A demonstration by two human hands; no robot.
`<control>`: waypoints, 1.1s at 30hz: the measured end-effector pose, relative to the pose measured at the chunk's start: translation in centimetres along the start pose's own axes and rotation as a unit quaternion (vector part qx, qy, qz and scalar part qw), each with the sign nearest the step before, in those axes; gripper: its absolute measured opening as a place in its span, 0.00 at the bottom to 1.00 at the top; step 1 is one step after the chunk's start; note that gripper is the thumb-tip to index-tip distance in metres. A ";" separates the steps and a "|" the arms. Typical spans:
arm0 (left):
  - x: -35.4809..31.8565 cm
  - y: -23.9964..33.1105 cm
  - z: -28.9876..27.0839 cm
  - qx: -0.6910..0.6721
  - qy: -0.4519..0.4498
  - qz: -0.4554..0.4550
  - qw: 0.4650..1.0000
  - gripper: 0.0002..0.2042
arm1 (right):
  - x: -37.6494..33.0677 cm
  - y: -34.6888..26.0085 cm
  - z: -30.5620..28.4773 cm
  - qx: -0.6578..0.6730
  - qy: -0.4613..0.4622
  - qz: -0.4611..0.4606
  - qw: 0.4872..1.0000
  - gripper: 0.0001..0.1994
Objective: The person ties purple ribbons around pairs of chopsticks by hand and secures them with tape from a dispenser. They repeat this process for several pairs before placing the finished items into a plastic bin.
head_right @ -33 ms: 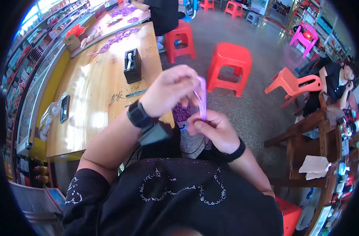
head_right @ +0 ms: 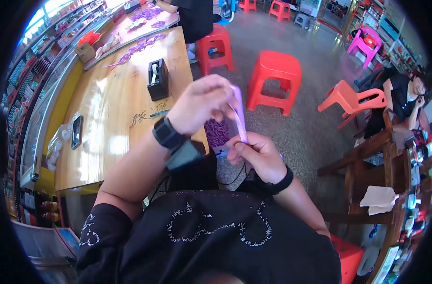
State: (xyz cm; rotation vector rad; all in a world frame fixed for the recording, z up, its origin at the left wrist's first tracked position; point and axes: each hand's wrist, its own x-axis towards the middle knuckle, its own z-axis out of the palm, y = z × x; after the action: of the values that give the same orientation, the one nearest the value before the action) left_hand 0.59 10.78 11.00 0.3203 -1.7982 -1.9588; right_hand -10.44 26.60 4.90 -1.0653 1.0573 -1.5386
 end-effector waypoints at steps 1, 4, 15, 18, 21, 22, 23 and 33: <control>1.1 -0.9 -1.2 -0.039 0.028 -0.018 0.999 0.04 | 0.1 1.0 -0.8 0.013 0.035 0.078 0.996 0.09; 4.2 -3.7 -5.3 -0.112 0.105 -0.048 0.987 0.03 | 0.1 3.3 -3.1 0.002 0.095 0.059 0.994 0.07; 11.7 -9.6 -11.7 -0.165 0.119 -0.153 0.967 0.05 | 1.8 5.1 -6.8 0.020 0.235 0.028 0.971 0.06; 11.5 -11.6 -13.9 -0.211 0.116 -0.153 0.958 0.08 | 3.2 5.9 -7.6 0.009 0.257 0.027 0.966 0.07; 10.0 -11.0 -13.3 -0.258 0.148 -0.125 0.947 0.21 | 4.6 6.7 -9.2 -0.068 0.252 0.034 0.965 0.07; 9.2 -11.3 -14.7 -0.256 0.153 -0.123 0.947 0.21 | 5.3 6.9 -9.2 -0.066 0.246 0.034 0.966 0.07; 8.5 -11.8 -16.2 -0.261 0.100 -0.100 0.955 0.21 | 5.9 7.1 -9.2 -0.106 0.252 0.043 0.961 0.07; 6.0 -10.6 -14.1 -0.004 0.191 -0.085 0.978 0.18 | 9.7 9.6 -12.7 -0.352 0.356 -0.097 0.860 0.06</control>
State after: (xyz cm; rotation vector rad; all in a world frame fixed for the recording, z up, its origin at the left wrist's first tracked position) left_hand 0.06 -4.02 -0.30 0.8137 -1.5537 -1.8577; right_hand -22.11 17.11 -6.11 -1.1039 2.2083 -1.8070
